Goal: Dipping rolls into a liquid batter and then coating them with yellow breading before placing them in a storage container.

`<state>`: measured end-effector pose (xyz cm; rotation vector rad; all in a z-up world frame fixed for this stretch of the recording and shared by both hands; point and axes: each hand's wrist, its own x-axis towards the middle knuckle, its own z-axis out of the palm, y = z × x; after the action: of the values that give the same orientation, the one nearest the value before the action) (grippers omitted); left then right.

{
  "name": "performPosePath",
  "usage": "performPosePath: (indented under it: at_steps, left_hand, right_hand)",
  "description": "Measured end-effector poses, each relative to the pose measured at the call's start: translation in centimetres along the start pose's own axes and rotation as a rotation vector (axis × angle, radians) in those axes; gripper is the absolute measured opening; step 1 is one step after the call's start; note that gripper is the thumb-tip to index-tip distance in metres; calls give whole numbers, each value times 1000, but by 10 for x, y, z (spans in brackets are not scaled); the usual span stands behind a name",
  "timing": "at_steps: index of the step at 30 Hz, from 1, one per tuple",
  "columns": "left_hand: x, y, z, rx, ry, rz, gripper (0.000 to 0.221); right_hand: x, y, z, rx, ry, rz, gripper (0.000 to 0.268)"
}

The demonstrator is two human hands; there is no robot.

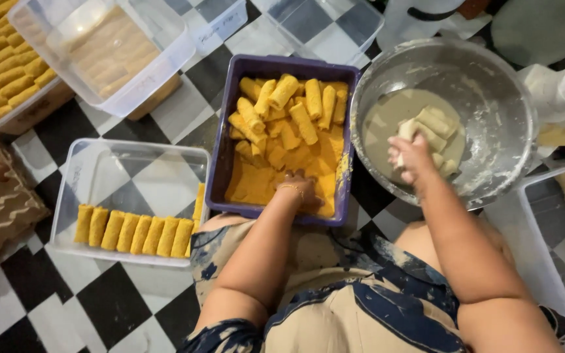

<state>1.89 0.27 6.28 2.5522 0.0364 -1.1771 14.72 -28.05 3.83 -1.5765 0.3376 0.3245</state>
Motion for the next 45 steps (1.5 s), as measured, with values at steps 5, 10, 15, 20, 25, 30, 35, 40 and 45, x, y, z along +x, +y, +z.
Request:
performPosePath:
  at_steps: [5, 10, 15, 20, 25, 30, 35, 40, 45]
  left_hand:
    - [77, -32, 43, -83, -87, -89, 72]
    - [90, -38, 40, -223, -158, -30, 76]
    - [19, -23, -11, -867, 115, -72, 108]
    - [50, -7, 26, -539, 202, 139, 67]
    - [83, -17, 46, -111, 534, -71, 48]
    - [104, -47, 64, -259, 469, -179, 78]
    - [71, -29, 37, -983, 283, -62, 66]
    - [54, -18, 37, -918, 352, 283, 57]
    - [21, 0, 16, -565, 104, 127, 73]
  right_hand:
    - [-25, -24, -6, 17, -373, -202, 109]
    - [-124, -65, 77, -594, -619, -616, 45]
    - [-61, -14, 57, -1155, -284, -1047, 28]
    - [40, 11, -61, -1327, 141, -778, 20]
    - [58, 44, -85, -1572, 38, -244, 42]
    - [-24, -36, -10, -923, 3, 118, 51]
    - [55, 61, -58, -1706, -273, -399, 30]
    - [33, 21, -55, -1410, -158, -232, 57]
    - [26, -4, -53, 148, -19, 206, 28]
